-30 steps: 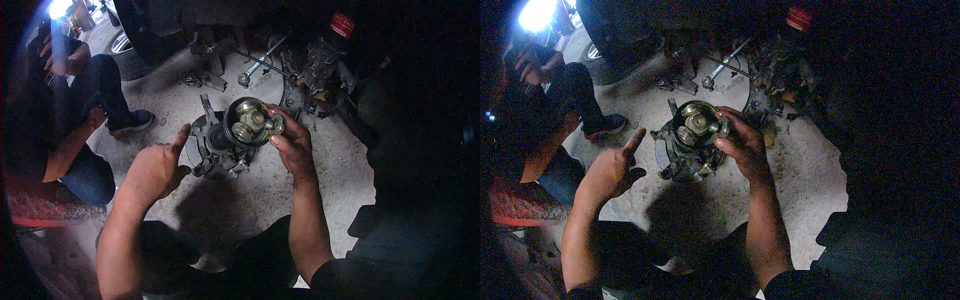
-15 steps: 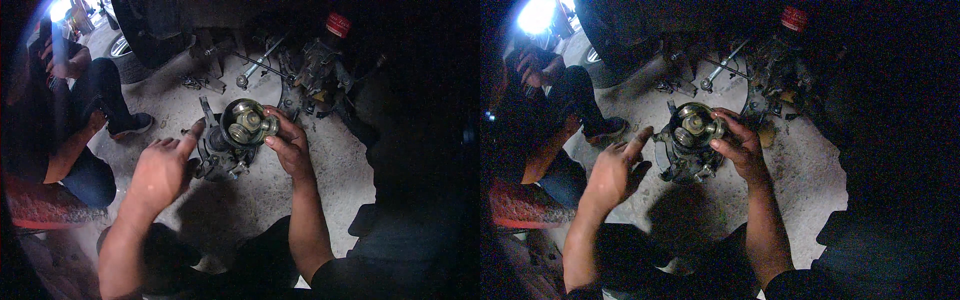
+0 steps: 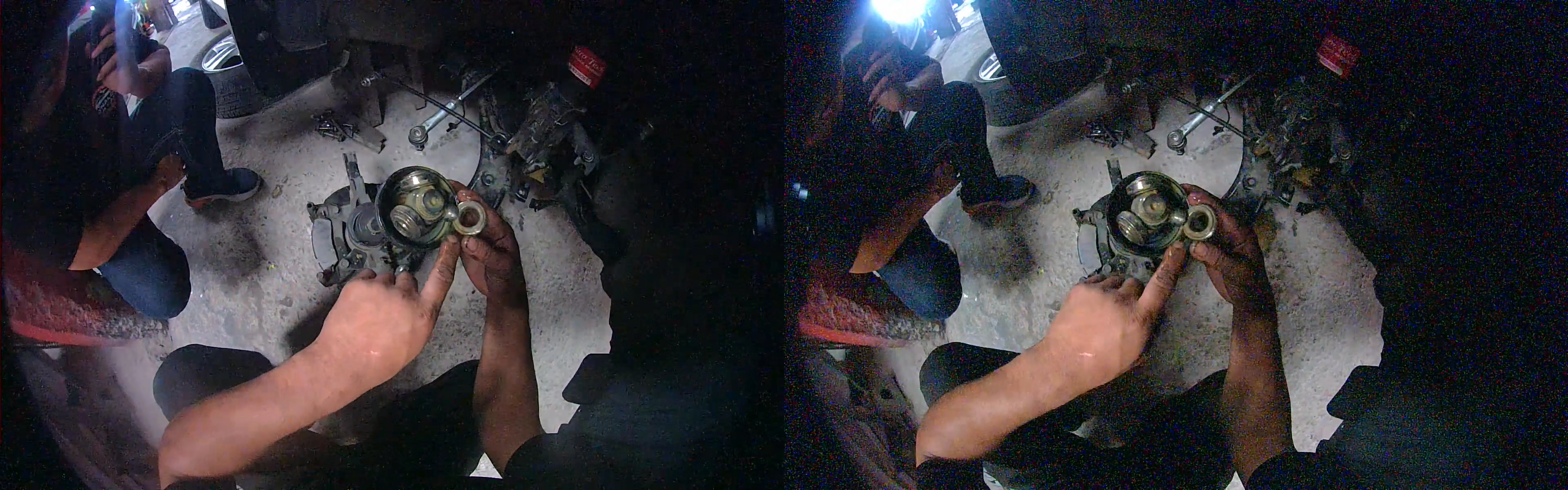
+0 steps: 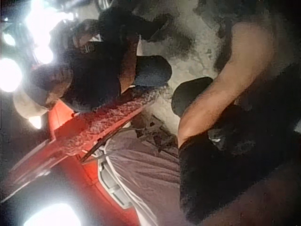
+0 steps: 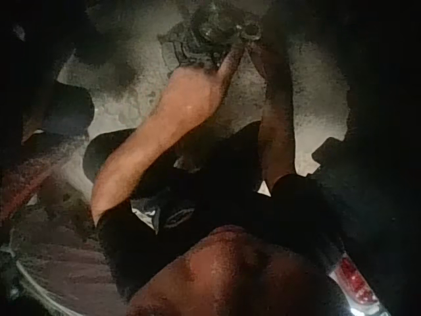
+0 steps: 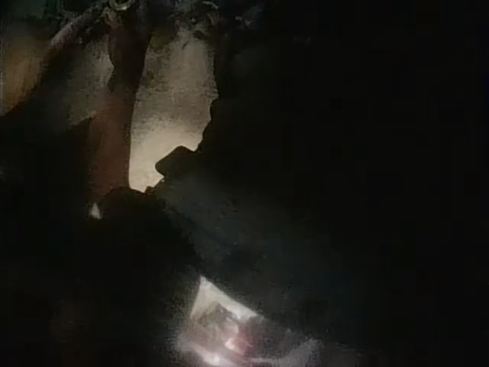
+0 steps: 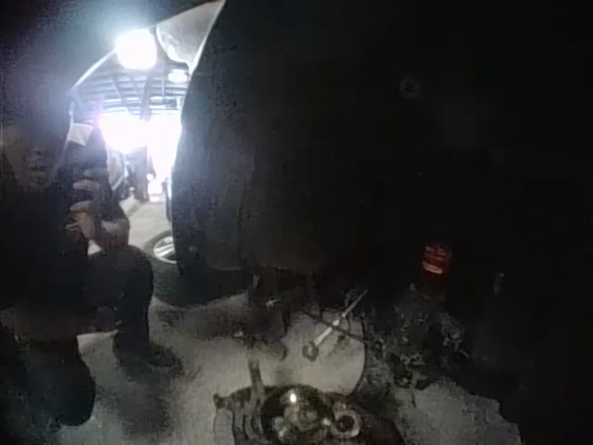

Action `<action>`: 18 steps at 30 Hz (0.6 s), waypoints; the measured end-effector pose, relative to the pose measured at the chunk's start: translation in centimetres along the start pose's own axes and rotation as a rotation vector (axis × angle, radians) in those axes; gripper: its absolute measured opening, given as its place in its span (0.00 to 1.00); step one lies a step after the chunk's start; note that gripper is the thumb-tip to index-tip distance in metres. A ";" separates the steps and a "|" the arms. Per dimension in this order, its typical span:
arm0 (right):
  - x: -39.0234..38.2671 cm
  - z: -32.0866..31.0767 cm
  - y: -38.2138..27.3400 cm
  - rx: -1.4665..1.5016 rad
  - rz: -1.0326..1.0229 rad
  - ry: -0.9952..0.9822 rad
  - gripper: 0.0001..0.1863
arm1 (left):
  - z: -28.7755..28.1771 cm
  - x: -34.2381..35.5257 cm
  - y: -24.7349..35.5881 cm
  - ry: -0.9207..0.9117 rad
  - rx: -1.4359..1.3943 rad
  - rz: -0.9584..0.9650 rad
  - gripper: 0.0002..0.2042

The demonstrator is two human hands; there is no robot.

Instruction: The person assembles a constant velocity joint by inserting the tripod into the housing and fitting the boot over the axle.

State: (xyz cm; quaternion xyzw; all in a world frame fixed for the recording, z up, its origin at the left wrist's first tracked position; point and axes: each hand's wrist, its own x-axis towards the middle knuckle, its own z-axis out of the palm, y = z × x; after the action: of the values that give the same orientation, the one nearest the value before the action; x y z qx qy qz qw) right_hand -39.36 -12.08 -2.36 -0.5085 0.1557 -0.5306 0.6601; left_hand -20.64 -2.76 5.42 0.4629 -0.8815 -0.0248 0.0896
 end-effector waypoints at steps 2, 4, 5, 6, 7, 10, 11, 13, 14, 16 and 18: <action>0.0 -0.1 -0.5 0.006 0.001 -0.006 0.33 | -0.4 0.6 0.2 -0.016 -0.001 -0.015 0.37; 0.0 -0.1 -1.0 -0.031 0.030 0.020 0.33 | -0.9 1.2 0.6 -0.033 0.000 -0.034 0.38; 0.0 -0.1 -1.2 -0.030 0.029 0.018 0.33 | -1.1 1.5 0.8 -0.063 -0.016 -0.071 0.37; 0.0 -0.2 -1.4 -0.114 0.032 0.034 0.33 | -1.3 1.6 1.0 -0.092 -0.032 -0.106 0.37; 0.0 -0.4 -1.5 -0.200 0.037 0.050 0.32 | -1.1 1.6 1.0 -0.091 -0.034 -0.108 0.37; 0.1 -0.5 -1.8 -0.406 0.041 0.058 0.31 | -0.4 1.3 1.0 -0.070 0.007 -0.140 0.37; 0.1 -0.4 -1.8 -0.402 0.042 0.060 0.31 | -0.1 1.1 1.0 -0.067 0.018 -0.140 0.37; 0.1 0.0 -2.0 -0.450 0.027 0.071 0.30 | 0.1 0.9 0.9 -0.062 0.027 -0.139 0.37; 0.1 0.2 -2.3 -0.453 0.027 0.070 0.30 | 0.2 0.9 0.9 -0.073 0.013 -0.126 0.36; 0.2 0.6 -2.4 -0.493 0.016 0.082 0.29 | 0.2 0.8 0.9 -0.083 0.001 -0.116 0.36; 0.3 0.8 -2.2 -0.502 -0.021 0.079 0.29 | 0.1 0.7 0.9 -0.080 0.017 -0.114 0.36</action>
State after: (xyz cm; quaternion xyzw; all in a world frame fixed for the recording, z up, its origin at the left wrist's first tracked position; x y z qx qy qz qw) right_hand -39.84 -11.74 -0.10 -0.6370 0.3029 -0.5014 0.5011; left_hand -21.76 -2.84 5.48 0.5117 -0.8568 -0.0406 0.0488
